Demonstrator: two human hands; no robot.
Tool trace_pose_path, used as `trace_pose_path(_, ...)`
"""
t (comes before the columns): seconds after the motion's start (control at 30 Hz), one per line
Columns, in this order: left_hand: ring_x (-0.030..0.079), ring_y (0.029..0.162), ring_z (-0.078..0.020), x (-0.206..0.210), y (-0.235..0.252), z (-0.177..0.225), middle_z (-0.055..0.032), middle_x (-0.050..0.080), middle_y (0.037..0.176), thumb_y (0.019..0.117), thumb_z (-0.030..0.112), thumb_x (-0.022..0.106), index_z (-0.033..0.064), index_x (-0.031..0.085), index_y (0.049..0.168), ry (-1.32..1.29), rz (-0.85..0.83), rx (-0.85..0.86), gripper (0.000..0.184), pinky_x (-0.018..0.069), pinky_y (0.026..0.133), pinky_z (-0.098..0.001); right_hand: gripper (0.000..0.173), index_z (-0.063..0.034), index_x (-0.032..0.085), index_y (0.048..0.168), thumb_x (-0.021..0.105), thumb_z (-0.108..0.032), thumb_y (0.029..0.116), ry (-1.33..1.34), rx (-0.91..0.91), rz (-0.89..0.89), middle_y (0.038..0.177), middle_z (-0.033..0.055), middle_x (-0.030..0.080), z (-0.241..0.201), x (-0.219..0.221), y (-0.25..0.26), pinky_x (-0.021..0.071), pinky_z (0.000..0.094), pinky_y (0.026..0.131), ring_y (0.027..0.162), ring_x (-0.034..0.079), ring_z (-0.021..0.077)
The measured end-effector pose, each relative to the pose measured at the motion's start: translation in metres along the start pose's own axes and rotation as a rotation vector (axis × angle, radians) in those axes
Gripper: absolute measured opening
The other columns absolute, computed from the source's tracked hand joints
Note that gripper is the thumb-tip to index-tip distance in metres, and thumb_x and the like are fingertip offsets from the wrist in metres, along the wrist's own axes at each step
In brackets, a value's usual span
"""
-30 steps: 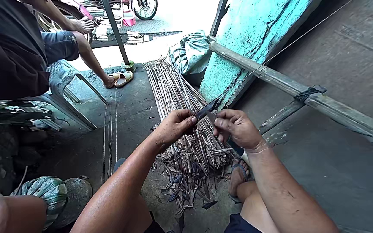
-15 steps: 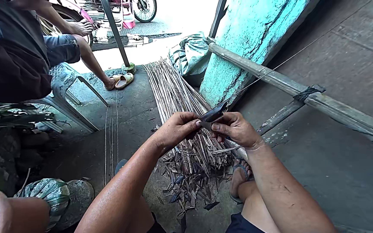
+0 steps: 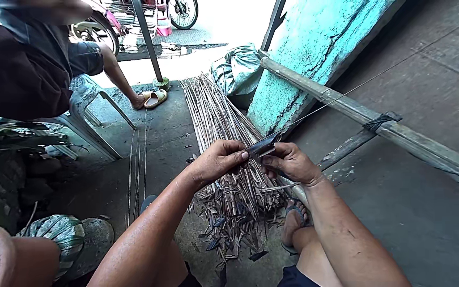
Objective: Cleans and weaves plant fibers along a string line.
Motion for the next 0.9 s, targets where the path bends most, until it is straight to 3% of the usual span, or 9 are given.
trace_pose_path(0.07,0.064,0.065,-0.0080,0.003,0.001,-0.005,-0.0039,0.070,0.081,0.1059,0.015,0.053,0.0003,0.069,0.098,-0.016,-0.005,-0.018,0.023,0.0561,0.061,-0.0229,0.011,-0.0047,0.071,0.108,0.068,-0.010,0.0989,0.024,0.003,0.002,0.083,0.0006,0.075,0.000,0.010,0.004,0.0605,0.0233,0.058,0.064,0.070,0.0078)
trace_pose_path(0.27,0.060,0.061,-0.0069,0.001,0.002,-0.003,-0.0042,0.069,0.079,0.1068,0.018,0.051,0.0013,0.068,0.100,-0.038,-0.024,-0.008,0.024,0.0515,0.057,-0.0208,0.012,-0.0064,0.070,0.095,0.070,-0.018,0.0986,-0.070,-0.059,0.058,0.076,0.0039,0.072,-0.008,-0.013,0.003,0.0591,0.0243,0.056,0.059,0.068,0.0099)
trace_pose_path(0.37,0.060,0.060,-0.0065,0.002,0.002,-0.005,-0.0032,0.068,0.078,0.1067,0.018,0.051,0.0022,0.068,0.098,-0.034,-0.044,-0.016,0.025,0.0517,0.056,-0.0207,0.011,-0.0066,0.069,0.096,0.069,-0.017,0.0992,-0.066,-0.057,0.058,0.077,0.0020,0.073,-0.006,-0.009,0.001,0.0595,0.0240,0.058,0.061,0.068,0.0089)
trace_pose_path(0.57,0.061,0.060,-0.0070,0.005,0.002,-0.005,-0.0032,0.068,0.077,0.1070,0.019,0.052,0.0021,0.069,0.098,-0.025,-0.061,-0.017,0.026,0.0523,0.056,-0.0210,0.007,-0.0086,0.071,0.101,0.068,-0.014,0.0990,-0.156,-0.179,0.265,0.078,0.0036,0.073,-0.033,-0.036,-0.009,0.0599,0.0256,0.055,0.058,0.067,0.0105)
trace_pose_path(0.7,0.065,0.065,-0.0078,0.005,0.001,-0.006,-0.0022,0.069,0.080,0.1088,0.020,0.046,0.0024,0.068,0.101,-0.012,-0.037,-0.021,0.029,0.0568,0.062,-0.0230,0.009,-0.0085,0.071,0.103,0.067,-0.016,0.0999,-0.134,-0.249,0.355,0.080,0.0044,0.073,-0.041,-0.040,-0.014,0.0609,0.0270,0.057,0.059,0.067,0.0118)
trace_pose_path(0.8,0.065,0.067,-0.0097,0.003,0.000,-0.008,-0.0034,0.067,0.080,0.1090,0.020,0.043,0.0023,0.067,0.101,0.004,-0.016,-0.034,0.031,0.0575,0.065,-0.0247,0.009,-0.0137,0.069,0.107,0.063,-0.018,0.1030,-0.068,-0.334,0.462,0.082,0.0028,0.073,-0.048,-0.051,-0.020,0.0615,0.0274,0.056,0.059,0.068,0.0113)
trace_pose_path(0.9,0.067,0.074,-0.0109,0.000,0.001,-0.010,-0.0033,0.068,0.083,0.1091,0.019,0.040,0.0027,0.066,0.103,0.015,0.011,-0.020,0.031,0.0596,0.074,-0.0285,0.011,-0.0129,0.069,0.109,0.066,-0.019,0.1009,-0.025,-0.211,0.285,0.081,0.0048,0.073,-0.042,-0.034,-0.016,0.0617,0.0281,0.056,0.059,0.069,0.0128)
Point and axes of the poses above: each hand's wrist, its own y-axis towards the middle knuckle, its own x-axis out of the palm, z = x × y, the point moved 8 cm from there along y, towards the middle knuckle
